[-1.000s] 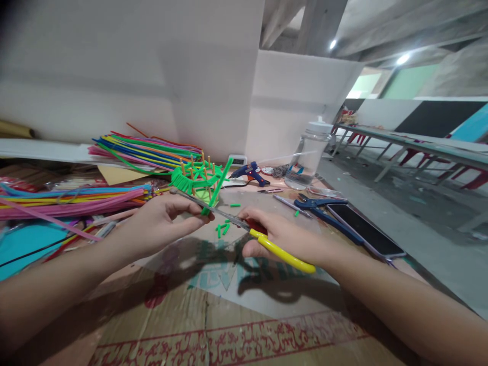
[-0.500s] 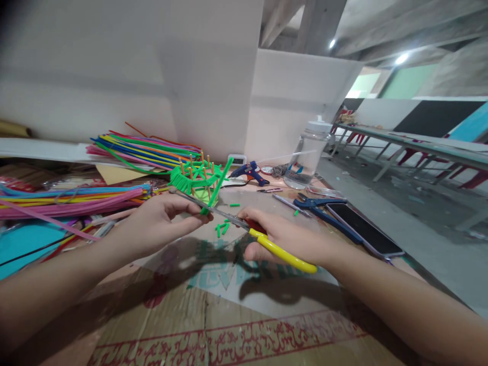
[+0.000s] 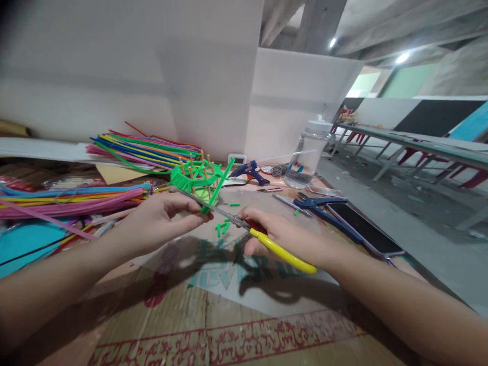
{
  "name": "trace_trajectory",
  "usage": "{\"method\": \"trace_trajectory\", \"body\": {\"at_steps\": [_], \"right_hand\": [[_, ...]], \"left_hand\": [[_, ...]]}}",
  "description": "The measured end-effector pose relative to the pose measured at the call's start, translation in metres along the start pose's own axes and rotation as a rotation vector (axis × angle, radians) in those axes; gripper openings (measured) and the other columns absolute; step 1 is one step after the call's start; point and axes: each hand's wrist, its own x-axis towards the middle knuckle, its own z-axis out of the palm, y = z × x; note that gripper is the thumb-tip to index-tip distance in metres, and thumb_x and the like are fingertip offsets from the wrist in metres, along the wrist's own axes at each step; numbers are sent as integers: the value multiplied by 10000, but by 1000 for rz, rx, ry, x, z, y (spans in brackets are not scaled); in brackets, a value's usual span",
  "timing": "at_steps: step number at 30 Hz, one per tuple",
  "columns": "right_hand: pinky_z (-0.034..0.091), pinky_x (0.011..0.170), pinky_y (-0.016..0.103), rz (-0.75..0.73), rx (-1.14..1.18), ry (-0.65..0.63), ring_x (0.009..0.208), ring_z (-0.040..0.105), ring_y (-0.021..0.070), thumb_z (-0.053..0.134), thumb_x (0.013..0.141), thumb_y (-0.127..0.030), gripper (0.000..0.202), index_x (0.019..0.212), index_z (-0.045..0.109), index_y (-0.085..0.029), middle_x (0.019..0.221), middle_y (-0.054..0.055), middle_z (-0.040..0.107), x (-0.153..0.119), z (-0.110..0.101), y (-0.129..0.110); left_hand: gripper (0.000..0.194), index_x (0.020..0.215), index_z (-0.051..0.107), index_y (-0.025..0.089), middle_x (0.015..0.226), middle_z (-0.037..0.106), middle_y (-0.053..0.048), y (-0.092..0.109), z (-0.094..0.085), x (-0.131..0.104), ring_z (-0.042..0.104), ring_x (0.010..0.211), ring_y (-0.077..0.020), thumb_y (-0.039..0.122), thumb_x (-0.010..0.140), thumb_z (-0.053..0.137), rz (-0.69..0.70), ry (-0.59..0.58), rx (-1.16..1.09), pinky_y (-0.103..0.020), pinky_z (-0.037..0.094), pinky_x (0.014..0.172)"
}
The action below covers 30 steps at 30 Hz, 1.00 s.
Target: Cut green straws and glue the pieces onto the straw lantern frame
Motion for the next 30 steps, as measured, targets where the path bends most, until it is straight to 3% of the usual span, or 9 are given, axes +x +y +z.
{"method": "trace_trajectory", "body": {"at_steps": [5,8,13,16,19,23,27,30], "right_hand": [[332,568,241,32,118,14,656,436,132,653,827,-452,302,989,553,-218,772,-23,536,2,3,11],[354,576,239,38,126,-7,651,472,137,654,825,-408,309,1049,562,-217,736,-25,563,6,-5,18],[433,665,291,100,-165,20,771,556,189,680,778,-524,489,1125,616,-186,903,44,630,13,-20,26],[461,770,322,88,-294,-46,904,597,227,720,763,-449,499,1195,642,-213,1038,70,669,15,-16,28],[460,849,328,27,-344,-92,1019,601,234,639,837,-315,508,1336,572,-240,1196,91,643,14,-5,25],[446,876,333,-13,-465,-107,1048,596,239,564,874,-233,517,1389,529,-269,1210,106,617,9,4,16],[457,821,320,-18,-461,-149,962,614,218,562,905,-333,443,1346,563,-294,1179,84,619,8,-1,14],[459,780,288,-22,-387,-54,906,627,190,541,925,-361,300,1153,685,-229,1067,70,678,15,-9,21]], "left_hand": [[236,798,751,222,822,726,-2,0,-1,0,667,793,-185,409,831,611,17,5,10,-254,483,657],[269,770,742,212,739,702,-3,1,-1,-1,645,710,-171,442,829,616,2,-10,-26,-235,455,576],[291,771,728,196,715,691,1,-2,3,0,614,642,-145,459,826,616,-40,-27,-199,-216,425,535],[283,754,723,190,696,675,0,-10,11,2,608,645,-150,459,801,648,-111,9,-224,-222,431,538],[234,758,717,187,692,675,0,-20,22,4,607,634,-153,414,786,669,-193,46,-241,-232,450,546],[147,805,701,175,784,709,-11,-33,36,7,638,729,-167,312,795,648,-173,49,-204,-257,491,673],[140,851,679,182,846,713,-9,-49,45,9,640,795,-179,302,825,609,-91,49,-119,-276,477,742],[181,832,661,187,820,700,-5,-56,48,10,630,785,-180,330,867,555,-47,63,-59,-279,464,743]]}}
